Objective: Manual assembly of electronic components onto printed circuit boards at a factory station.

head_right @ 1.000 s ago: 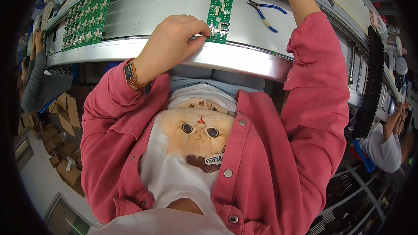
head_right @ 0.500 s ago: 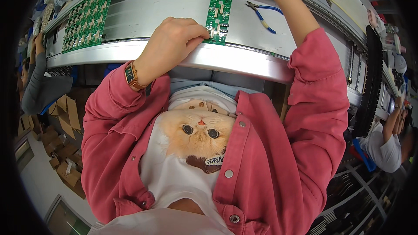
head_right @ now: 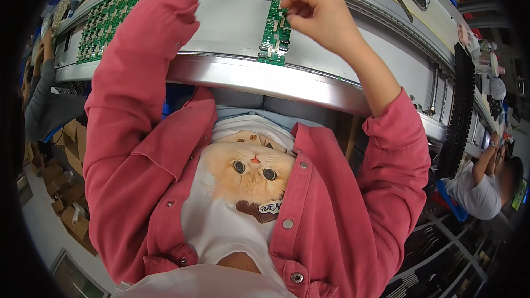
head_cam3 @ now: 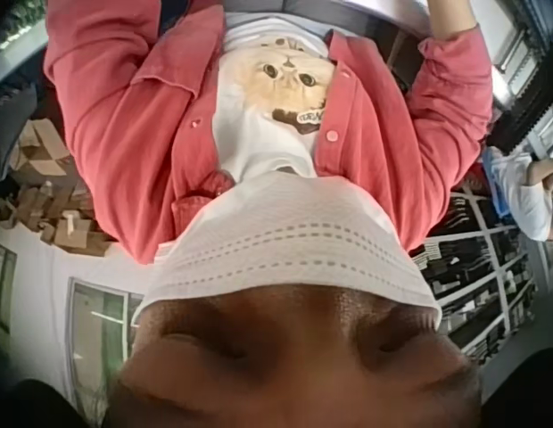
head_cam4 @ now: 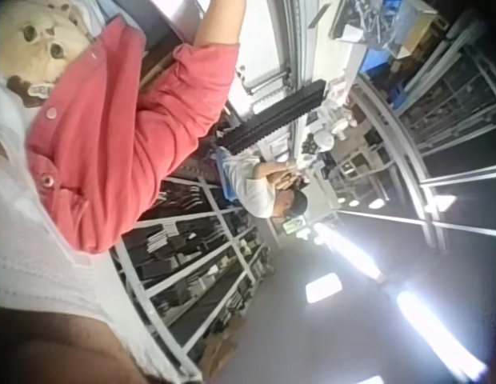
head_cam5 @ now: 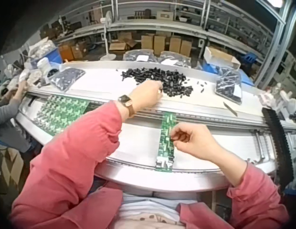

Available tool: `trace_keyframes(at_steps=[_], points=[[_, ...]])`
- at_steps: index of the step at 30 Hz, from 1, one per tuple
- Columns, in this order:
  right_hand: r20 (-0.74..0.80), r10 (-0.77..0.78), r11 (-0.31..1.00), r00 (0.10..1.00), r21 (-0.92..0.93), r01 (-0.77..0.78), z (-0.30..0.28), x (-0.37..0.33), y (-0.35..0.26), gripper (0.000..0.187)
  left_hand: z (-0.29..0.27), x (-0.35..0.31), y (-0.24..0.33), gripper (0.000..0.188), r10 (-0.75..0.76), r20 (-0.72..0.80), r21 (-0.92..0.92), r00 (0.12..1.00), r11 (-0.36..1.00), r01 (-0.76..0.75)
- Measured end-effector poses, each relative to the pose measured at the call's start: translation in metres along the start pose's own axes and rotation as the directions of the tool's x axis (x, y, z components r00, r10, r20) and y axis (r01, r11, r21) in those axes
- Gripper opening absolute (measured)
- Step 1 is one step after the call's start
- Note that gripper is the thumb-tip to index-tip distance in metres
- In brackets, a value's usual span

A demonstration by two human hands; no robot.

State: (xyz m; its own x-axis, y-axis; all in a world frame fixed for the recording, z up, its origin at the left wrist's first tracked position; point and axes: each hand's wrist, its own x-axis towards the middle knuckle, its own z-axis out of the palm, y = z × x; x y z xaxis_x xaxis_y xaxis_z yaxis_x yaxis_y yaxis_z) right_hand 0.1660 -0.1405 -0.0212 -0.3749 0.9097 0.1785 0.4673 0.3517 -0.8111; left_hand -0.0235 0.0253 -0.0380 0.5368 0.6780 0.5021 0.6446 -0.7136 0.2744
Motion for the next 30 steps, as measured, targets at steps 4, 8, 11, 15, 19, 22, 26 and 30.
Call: trace_keyframes(at_steps=[4, 8, 11, 15, 19, 22, 26, 30], points=[[0.114, 0.047, 0.992, 0.992, -0.125, -0.032, 0.006, -0.016, -0.006, 0.015, 0.023, 0.013, -0.010, 0.017, 0.029, -0.083, 0.109, 0.996, 0.994, -0.020], [0.134, 0.048, 0.977, 0.990, -0.211, -0.019, 0.010, -0.019, -0.001, 0.014, 0.037, 0.014, -0.024, 0.017, 0.095, -0.121, 0.229, 0.988, 0.971, -0.066], [0.116, 0.031, 0.967, 0.993, -0.254, 0.000, 0.012, -0.019, 0.002, 0.014, 0.041, 0.015, -0.028, 0.017, 0.154, -0.125, 0.310, 0.980, 0.945, -0.109], [0.091, -0.064, 0.946, 0.994, -0.312, 0.089, 0.012, -0.018, 0.005, 0.013, 0.039, 0.018, -0.017, 0.016, -0.008, -0.040, 0.337, 0.999, 0.941, 0.021], [0.048, -0.063, 0.945, 0.997, -0.319, 0.075, 0.010, -0.012, 0.005, 0.013, 0.042, 0.019, -0.018, 0.017, -0.003, -0.083, 0.371, 0.997, 0.928, 0.034], [0.024, -0.067, 0.945, 0.997, -0.321, 0.071, 0.010, -0.009, 0.008, 0.013, 0.043, 0.021, -0.015, 0.017, -0.015, -0.116, 0.378, 0.993, 0.924, 0.058], [0.003, -0.085, 0.945, 0.996, -0.316, 0.082, 0.010, -0.007, 0.013, 0.013, 0.043, 0.021, -0.011, 0.017, -0.064, -0.177, 0.369, 0.982, 0.921, 0.127], [0.018, -0.074, 0.950, 0.997, -0.302, 0.077, 0.008, -0.005, 0.010, 0.014, 0.041, 0.018, -0.017, 0.016, 0.024, -0.263, 0.344, 0.964, 0.937, 0.070]])
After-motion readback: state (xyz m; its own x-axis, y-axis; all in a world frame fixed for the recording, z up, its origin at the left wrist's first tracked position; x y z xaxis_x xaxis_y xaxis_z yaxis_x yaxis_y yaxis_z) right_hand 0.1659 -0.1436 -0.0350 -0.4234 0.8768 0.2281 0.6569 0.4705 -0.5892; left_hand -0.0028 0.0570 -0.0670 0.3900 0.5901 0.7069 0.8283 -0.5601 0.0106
